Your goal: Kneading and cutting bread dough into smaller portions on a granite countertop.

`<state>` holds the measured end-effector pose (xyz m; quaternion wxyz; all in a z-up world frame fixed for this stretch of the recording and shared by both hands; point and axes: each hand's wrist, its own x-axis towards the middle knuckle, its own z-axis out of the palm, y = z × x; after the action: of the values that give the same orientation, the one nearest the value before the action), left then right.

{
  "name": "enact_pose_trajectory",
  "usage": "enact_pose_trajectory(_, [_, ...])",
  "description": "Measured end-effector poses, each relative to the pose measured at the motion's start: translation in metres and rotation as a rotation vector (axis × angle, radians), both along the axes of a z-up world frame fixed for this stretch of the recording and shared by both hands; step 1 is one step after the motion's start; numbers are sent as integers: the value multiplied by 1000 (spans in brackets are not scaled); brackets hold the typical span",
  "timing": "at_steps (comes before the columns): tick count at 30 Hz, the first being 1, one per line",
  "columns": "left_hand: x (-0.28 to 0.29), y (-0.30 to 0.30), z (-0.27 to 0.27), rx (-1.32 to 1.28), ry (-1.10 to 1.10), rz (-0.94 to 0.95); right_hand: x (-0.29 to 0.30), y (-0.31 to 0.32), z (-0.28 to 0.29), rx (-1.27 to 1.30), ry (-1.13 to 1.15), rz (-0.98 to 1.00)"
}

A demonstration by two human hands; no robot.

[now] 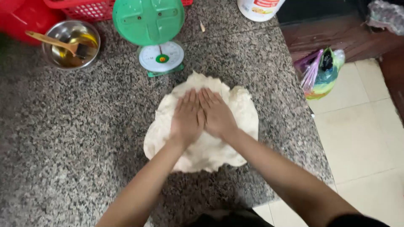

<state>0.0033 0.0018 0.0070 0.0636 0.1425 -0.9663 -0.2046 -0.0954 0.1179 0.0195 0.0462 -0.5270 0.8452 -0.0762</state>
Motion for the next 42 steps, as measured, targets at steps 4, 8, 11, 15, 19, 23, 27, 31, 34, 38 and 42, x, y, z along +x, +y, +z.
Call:
enact_pose_trajectory(4, [4, 5, 8, -107, -125, -90, 5, 7, 10, 85, -95, -20])
enact_pose_trajectory(8, [-12, 0, 7, -117, -132, -72, -11, 2, 1, 60, -69, 36])
enact_pose_trajectory(11, [-20, -4, -4, -73, -29, -29, -29, -12, -3, 32, -58, 59])
enact_pose_trajectory(15, [-38, -14, -9, -83, -57, 8, -42, -21, -16, 48, 6, 87])
enact_pose_trajectory(19, [-44, -12, -28, -170, -227, -21, -31, -10, -31, 51, 35, 79])
enact_pose_trajectory(23, [-28, 33, -14, -403, -315, -114, -16, 10, 8, 265, -62, -59])
enact_pose_trajectory(27, [-38, 80, 9, 15, -173, -195, -17, 87, -7, 276, 20, -92])
enact_pose_trajectory(31, [-68, 97, -2, -77, -97, -173, -39, 101, -2, 19, -89, -87])
enact_pose_trajectory(34, [-72, 97, 1, -41, -81, -157, -45, 100, -8, 128, -14, -103])
enact_pose_trajectory(38, [-80, 99, 0, -67, -106, -133, -57, 96, -9, 149, -31, -155])
enact_pose_trajectory(42, [-103, 100, 0, -107, -145, -92, -79, 94, -17, 125, -30, -158])
